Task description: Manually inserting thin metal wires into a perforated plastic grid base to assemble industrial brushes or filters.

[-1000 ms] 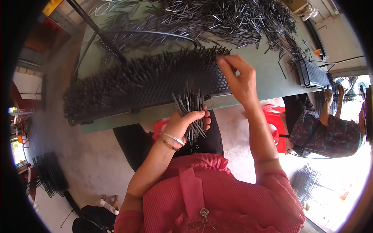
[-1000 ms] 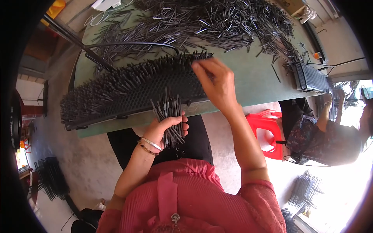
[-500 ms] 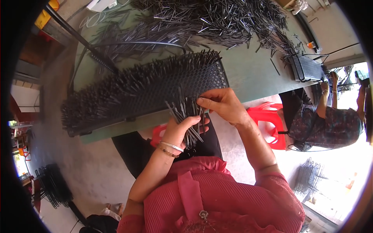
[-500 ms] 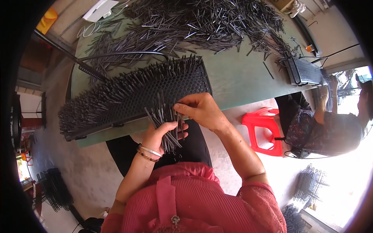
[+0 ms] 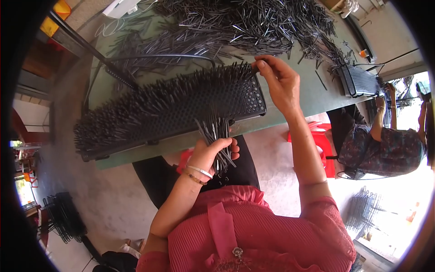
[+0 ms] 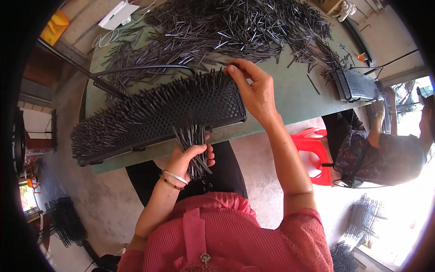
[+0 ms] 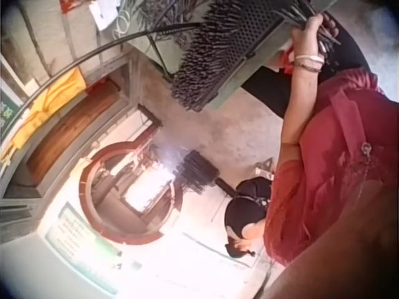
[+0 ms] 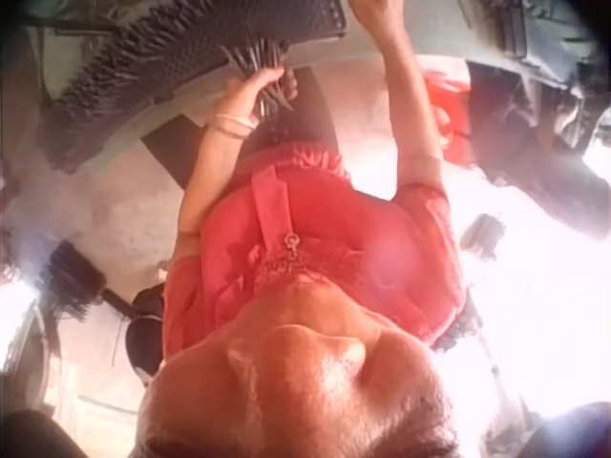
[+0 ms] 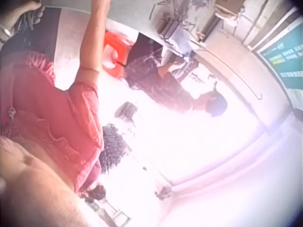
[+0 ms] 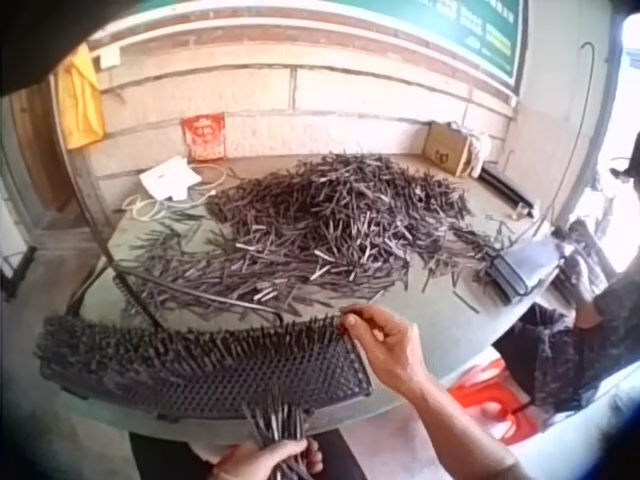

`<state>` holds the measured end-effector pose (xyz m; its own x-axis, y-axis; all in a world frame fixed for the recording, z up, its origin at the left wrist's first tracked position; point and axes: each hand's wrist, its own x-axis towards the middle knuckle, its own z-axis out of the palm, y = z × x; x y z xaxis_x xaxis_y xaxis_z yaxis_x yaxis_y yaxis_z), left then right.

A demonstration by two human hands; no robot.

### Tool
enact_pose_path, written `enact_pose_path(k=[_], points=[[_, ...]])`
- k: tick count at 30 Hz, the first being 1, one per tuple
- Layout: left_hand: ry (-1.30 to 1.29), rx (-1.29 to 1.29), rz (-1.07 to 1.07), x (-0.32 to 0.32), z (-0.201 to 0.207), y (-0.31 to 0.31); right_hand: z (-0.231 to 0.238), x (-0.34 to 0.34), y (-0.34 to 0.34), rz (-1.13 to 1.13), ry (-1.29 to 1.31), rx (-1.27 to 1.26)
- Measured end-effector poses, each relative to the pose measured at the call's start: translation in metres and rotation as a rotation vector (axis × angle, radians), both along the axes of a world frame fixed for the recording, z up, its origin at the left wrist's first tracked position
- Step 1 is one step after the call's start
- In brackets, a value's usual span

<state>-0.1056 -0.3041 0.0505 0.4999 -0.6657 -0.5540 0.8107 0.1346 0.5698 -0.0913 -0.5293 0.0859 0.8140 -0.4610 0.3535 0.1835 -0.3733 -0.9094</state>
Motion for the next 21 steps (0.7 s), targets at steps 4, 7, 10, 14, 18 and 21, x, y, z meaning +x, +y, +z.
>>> enact_pose_path(k=[4, 7, 10, 14, 18, 21], points=[[-0.014, 0.031, -0.024, 0.001, -0.002, 0.003, -0.014, 0.013, -0.01, 0.024, 0.058, -0.142], [0.006, 0.012, -0.065, 0.003, 0.001, 0.005, -0.016, 0.014, -0.009, 0.005, 0.047, -0.189], [0.041, 0.035, -0.065, 0.004, 0.0, 0.005, -0.014, 0.015, -0.006, 0.027, -0.001, -0.253], [0.01, 0.022, -0.083, 0.004, -0.003, 0.006, -0.015, 0.019, -0.004, 0.037, 0.034, -0.183], [-0.013, 0.031, -0.069, 0.005, 0.004, 0.007, -0.014, 0.02, 0.0, 0.051, 0.002, -0.275], [0.003, 0.041, -0.068, 0.005, 0.002, 0.008, -0.014, 0.019, 0.002, 0.011, -0.031, -0.316]])
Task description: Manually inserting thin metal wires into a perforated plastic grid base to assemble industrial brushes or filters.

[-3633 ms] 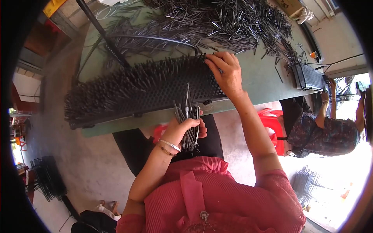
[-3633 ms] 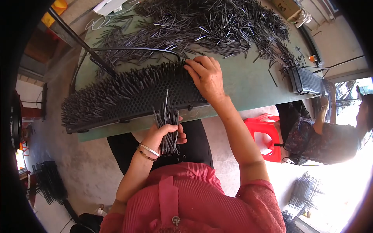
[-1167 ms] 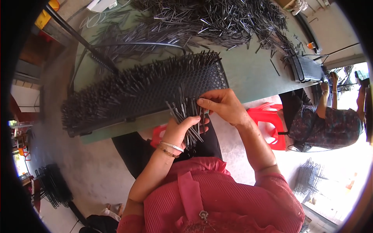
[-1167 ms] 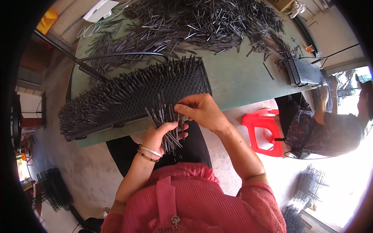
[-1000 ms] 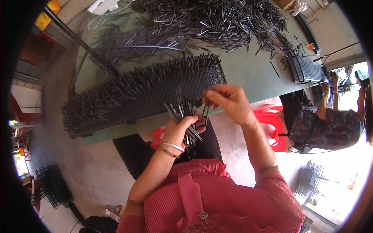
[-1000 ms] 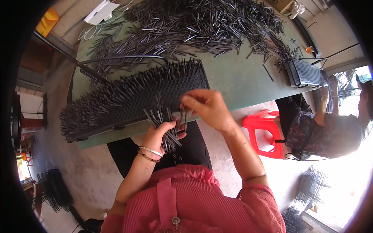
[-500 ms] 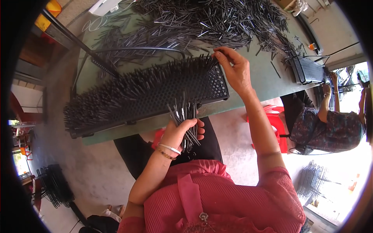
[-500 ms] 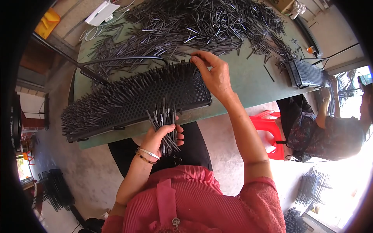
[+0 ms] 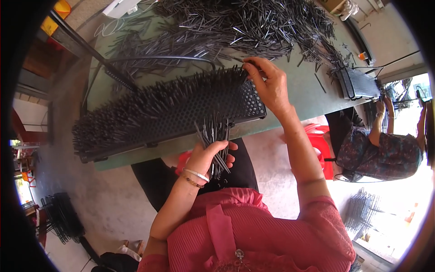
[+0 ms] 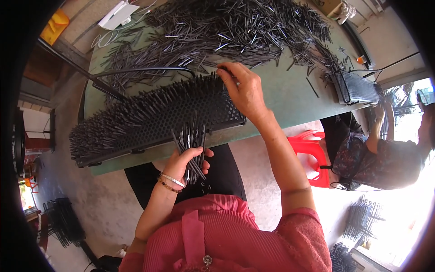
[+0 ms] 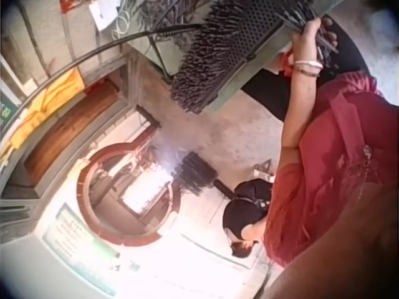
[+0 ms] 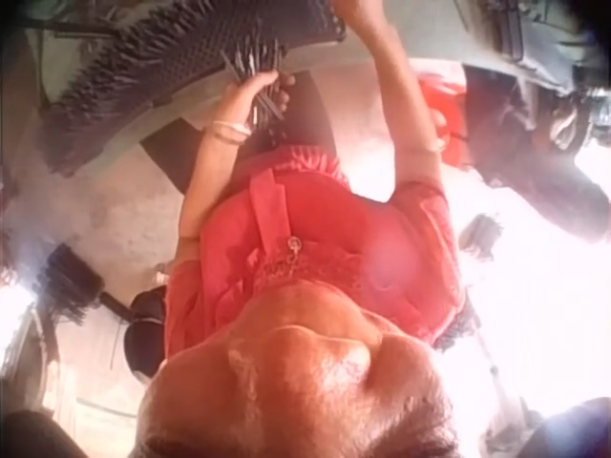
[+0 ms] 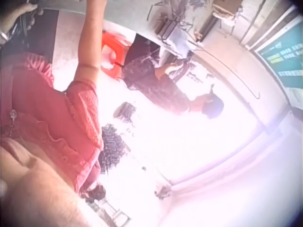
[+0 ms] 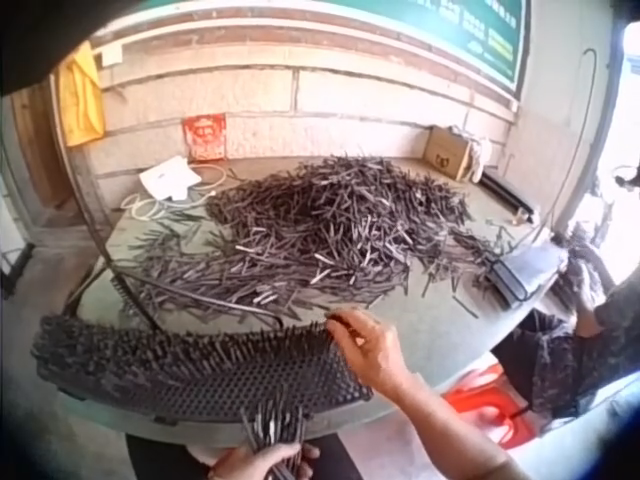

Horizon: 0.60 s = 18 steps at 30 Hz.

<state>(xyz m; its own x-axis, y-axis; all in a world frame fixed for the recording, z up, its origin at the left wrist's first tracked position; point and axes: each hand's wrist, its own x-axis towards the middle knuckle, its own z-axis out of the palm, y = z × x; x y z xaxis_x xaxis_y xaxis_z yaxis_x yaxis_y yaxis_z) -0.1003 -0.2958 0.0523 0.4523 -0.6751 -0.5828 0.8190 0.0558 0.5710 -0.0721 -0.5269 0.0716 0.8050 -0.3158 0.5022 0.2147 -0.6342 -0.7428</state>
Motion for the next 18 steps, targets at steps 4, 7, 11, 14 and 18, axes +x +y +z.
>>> enact_pose_path(k=[4, 7, 11, 14, 18], points=[[0.009, 0.004, 0.005, 0.0, 0.004, 0.0, 0.0, 0.001, 0.001, -0.049, -0.003, 0.064], [-0.02, 0.0, -0.038, 0.0, 0.004, 0.001, 0.005, -0.001, 0.006, 0.001, -0.047, -0.097], [0.0, 0.008, -0.024, 0.002, 0.001, 0.0, 0.005, 0.0, 0.009, -0.021, -0.057, -0.172], [0.016, -0.001, -0.006, 0.002, 0.001, 0.0, 0.005, 0.0, 0.01, -0.017, -0.088, -0.198], [-0.01, -0.033, -0.016, 0.001, -0.002, 0.002, 0.007, 0.0, 0.012, -0.002, -0.069, -0.182]])
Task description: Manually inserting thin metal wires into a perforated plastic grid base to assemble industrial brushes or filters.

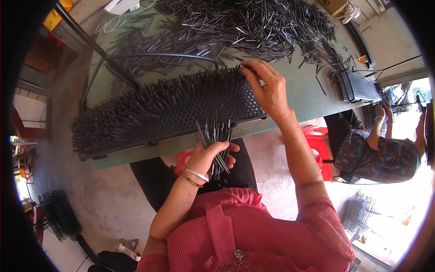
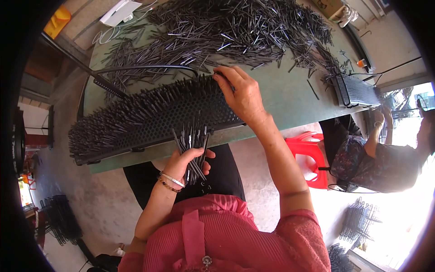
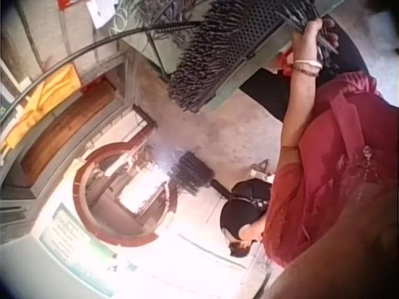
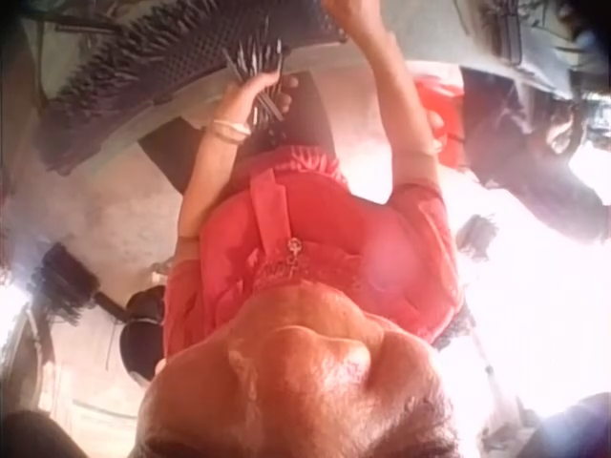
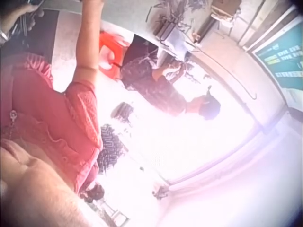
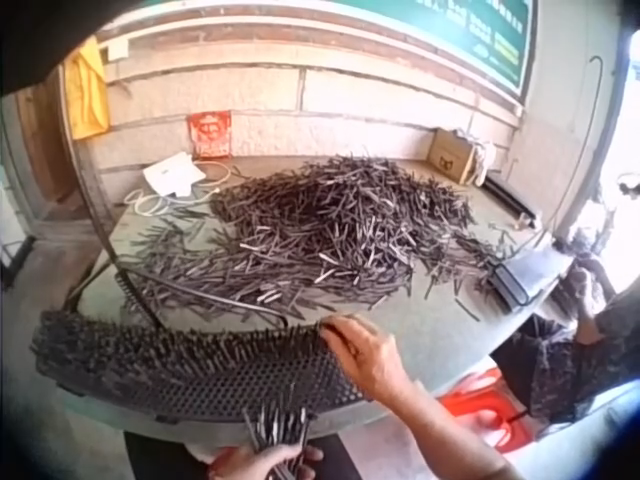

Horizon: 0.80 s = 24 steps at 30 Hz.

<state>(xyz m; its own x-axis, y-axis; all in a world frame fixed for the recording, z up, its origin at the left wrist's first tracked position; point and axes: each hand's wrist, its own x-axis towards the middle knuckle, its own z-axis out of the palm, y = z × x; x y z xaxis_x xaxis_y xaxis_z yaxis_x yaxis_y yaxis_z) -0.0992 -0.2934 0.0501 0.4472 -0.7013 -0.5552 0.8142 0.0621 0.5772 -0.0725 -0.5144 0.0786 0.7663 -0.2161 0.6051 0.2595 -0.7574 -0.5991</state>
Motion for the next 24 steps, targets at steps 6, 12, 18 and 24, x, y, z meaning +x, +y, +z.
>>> enact_pose_path(k=[6, 12, 18, 24], points=[[0.012, 0.005, 0.007, 0.001, -0.002, 0.001, 0.0, 0.001, -0.001, -0.02, 0.01, 0.003], [0.0, 0.01, -0.011, 0.001, 0.001, 0.001, -0.007, 0.001, -0.001, -0.007, 0.029, 0.077], [-0.024, -0.012, -0.02, -0.001, 0.0, 0.002, -0.007, -0.004, -0.003, -0.016, 0.035, 0.078], [-0.011, -0.011, -0.031, 0.0, -0.001, 0.001, -0.015, -0.008, -0.009, -0.054, 0.047, 0.118]])
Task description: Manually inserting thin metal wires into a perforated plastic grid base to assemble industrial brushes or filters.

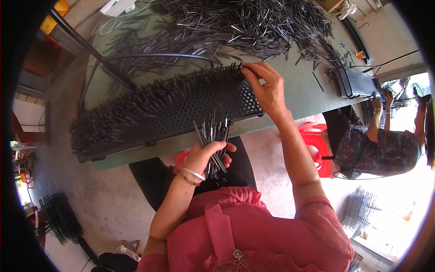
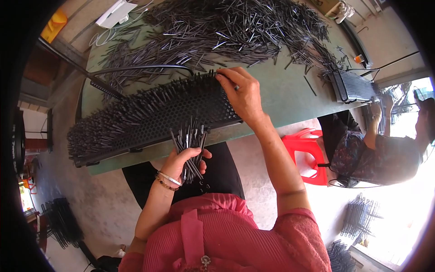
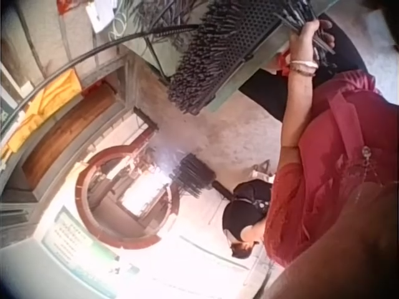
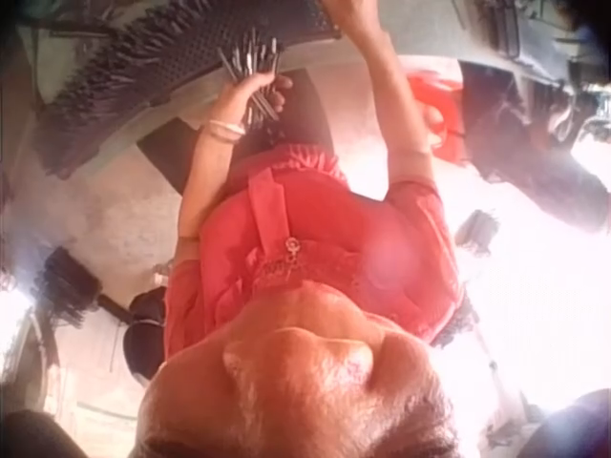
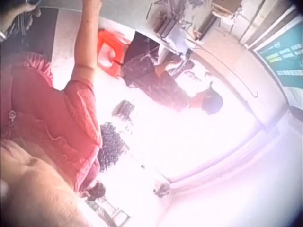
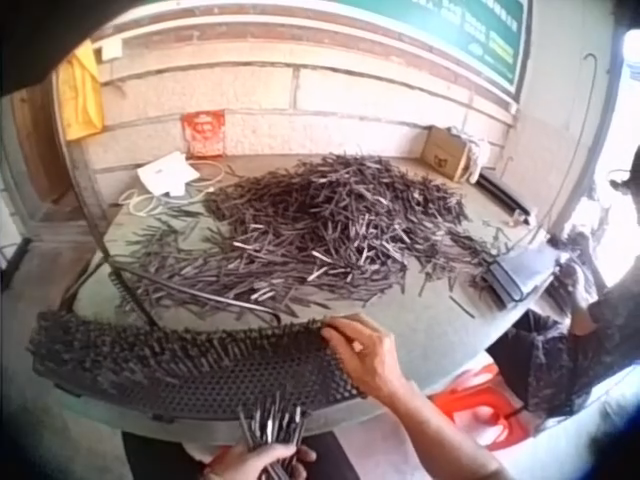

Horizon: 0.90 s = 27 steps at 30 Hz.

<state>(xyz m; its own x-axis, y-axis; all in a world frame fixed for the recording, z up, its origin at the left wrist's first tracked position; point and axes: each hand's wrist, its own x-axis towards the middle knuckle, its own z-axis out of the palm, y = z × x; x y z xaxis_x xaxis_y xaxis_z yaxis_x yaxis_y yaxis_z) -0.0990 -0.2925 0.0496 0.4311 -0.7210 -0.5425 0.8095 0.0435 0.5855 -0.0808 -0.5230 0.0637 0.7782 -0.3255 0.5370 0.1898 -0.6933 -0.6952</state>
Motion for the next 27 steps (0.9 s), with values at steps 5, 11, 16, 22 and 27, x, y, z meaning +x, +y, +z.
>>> enact_pose_path(k=[5, 11, 16, 22, 27], points=[[-0.02, 0.016, -0.002, -0.0007, 0.0013, 0.0004, 0.0023, 0.0005, 0.0013, -0.011, 0.012, 0.005], [-0.016, -0.001, -0.001, 0.0, -0.0023, 0.0004, 0.0, 0.0016, -0.0005, 0.006, 0.067, -0.047], [0.004, -0.017, -0.018, 0.0004, 0.003, 0.0004, 0.0049, 0.0044, 0.0029, 0.106, 0.025, -0.167], [0.003, -0.005, 0.005, -0.0004, -0.0023, 0.0027, 0.0043, 0.0032, 0.0066, 0.108, 0.05, -0.196], [-0.007, -0.01, -0.004, 0.0008, -0.0003, 0.0018, 0.002, 0.0042, 0.0047, 0.106, 0.058, -0.145]])
